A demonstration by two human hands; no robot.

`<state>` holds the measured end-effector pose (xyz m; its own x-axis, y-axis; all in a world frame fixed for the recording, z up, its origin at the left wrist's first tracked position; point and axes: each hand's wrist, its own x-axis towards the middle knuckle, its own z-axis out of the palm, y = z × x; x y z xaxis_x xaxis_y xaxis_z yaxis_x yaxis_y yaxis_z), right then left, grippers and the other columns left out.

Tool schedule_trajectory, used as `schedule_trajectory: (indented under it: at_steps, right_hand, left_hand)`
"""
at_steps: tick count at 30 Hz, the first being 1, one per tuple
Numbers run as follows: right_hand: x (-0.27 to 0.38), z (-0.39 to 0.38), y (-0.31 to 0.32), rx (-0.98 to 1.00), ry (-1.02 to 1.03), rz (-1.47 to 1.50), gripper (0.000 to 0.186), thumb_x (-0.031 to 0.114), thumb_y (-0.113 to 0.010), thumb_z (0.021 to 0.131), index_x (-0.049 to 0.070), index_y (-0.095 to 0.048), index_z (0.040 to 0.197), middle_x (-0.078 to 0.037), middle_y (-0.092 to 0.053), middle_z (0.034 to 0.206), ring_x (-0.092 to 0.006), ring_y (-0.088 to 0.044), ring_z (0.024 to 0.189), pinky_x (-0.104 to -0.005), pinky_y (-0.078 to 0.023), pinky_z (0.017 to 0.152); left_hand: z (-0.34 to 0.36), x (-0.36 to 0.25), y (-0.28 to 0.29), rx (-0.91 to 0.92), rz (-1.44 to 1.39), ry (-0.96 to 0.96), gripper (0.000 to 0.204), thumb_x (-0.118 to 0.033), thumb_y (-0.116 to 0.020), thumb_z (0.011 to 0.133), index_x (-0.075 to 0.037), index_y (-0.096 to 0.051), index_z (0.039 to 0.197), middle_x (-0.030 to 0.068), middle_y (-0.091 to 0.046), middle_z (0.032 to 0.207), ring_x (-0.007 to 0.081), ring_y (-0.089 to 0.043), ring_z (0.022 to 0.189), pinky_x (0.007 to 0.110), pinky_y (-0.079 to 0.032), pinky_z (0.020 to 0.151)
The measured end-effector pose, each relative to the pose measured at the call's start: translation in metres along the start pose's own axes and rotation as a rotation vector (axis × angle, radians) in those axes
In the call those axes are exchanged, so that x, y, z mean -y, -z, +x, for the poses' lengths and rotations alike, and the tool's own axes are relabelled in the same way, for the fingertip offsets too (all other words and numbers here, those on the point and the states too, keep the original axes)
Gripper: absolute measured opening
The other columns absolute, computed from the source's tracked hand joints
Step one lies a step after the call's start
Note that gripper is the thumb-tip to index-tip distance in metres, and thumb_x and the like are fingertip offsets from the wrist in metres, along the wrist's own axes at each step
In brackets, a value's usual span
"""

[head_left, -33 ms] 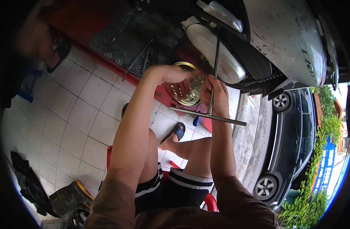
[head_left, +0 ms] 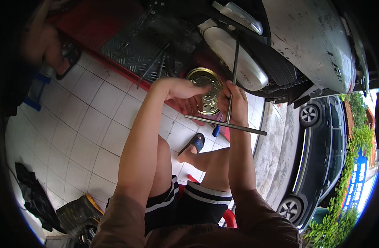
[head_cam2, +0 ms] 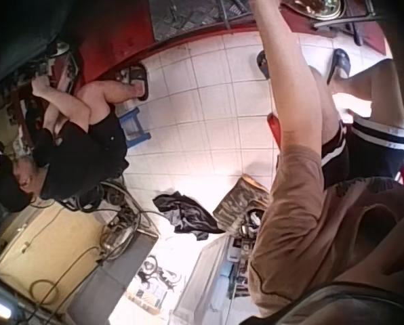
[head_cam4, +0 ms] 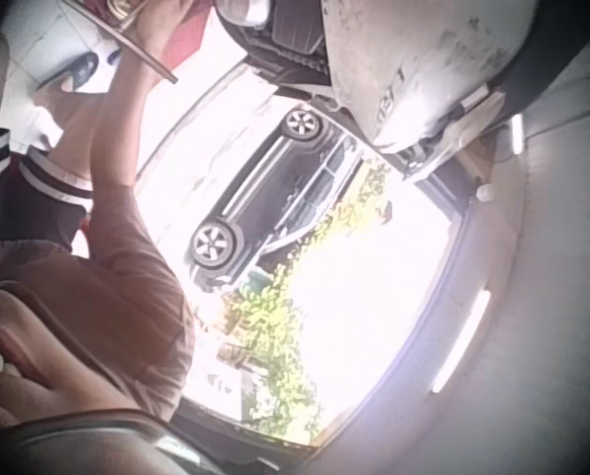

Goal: The person uses a T-handle wrench and a screwdriver to work on the underside of a white scooter raised on a red lift. They repeatedly tighten or loosen bolts near the engine area while seated on a small stool in a tiled workshop.

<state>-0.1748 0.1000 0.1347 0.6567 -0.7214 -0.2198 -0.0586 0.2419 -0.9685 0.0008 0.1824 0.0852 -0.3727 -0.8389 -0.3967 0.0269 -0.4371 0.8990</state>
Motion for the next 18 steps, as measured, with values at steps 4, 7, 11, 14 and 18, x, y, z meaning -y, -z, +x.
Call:
schedule_trajectory:
  at_steps: [4,7,11,14,18]
  right_hand:
    - [-0.011,0.006,-0.003,0.100,0.056,0.146,0.037,0.027,-0.044,0.100,0.011,-0.040,0.067,0.000,-0.038,0.054,-0.0072,-0.030,0.042,-0.0246,-0.020,0.038]
    - [-0.013,0.008,-0.011,0.189,0.070,0.282,0.037,0.031,-0.045,0.100,0.011,-0.040,0.070,0.000,-0.038,0.055,-0.0069,-0.030,0.043,-0.0238,-0.021,0.038]
    - [-0.014,0.005,0.004,0.530,-0.035,0.368,0.036,0.036,-0.052,0.098,0.008,-0.046,0.077,0.001,-0.042,0.058,-0.0055,-0.033,0.046,-0.0221,-0.023,0.040]
    - [-0.025,0.000,0.018,0.773,0.019,0.275,0.029,0.029,-0.065,0.092,0.002,-0.056,0.096,0.000,-0.049,0.064,-0.0052,-0.039,0.050,-0.0202,-0.027,0.044]
    - [-0.045,0.007,0.007,0.802,0.175,0.402,0.027,0.023,-0.070,0.089,0.000,-0.060,0.098,0.000,-0.054,0.073,-0.0051,-0.044,0.056,-0.0197,-0.030,0.047]
  left_hand:
    - [-0.061,0.034,-0.028,0.091,-0.182,-0.259,0.029,-0.026,-0.065,0.093,0.001,-0.063,0.103,0.0058,-0.065,0.073,0.0102,-0.061,0.065,0.021,-0.047,0.056]
    - [-0.085,0.019,-0.051,-0.417,-0.237,-0.338,0.020,-0.012,-0.070,0.088,0.002,-0.063,0.101,0.0065,-0.065,0.073,0.0103,-0.060,0.061,0.022,-0.047,0.053]
    - [-0.107,-0.027,-0.086,-0.784,-0.121,-0.348,0.009,-0.001,-0.068,0.086,0.002,-0.064,0.094,0.0068,-0.065,0.071,0.0111,-0.061,0.059,0.024,-0.049,0.052]
    - [-0.108,-0.056,-0.106,-0.876,-0.040,-0.403,0.008,0.002,-0.068,0.083,0.003,-0.067,0.091,0.0074,-0.066,0.072,0.0104,-0.061,0.060,0.023,-0.050,0.054]
    - [-0.058,-0.053,-0.151,-1.096,0.146,-0.641,0.014,0.002,-0.072,0.079,0.002,-0.070,0.093,0.0054,-0.066,0.071,0.0095,-0.060,0.058,0.022,-0.049,0.054]
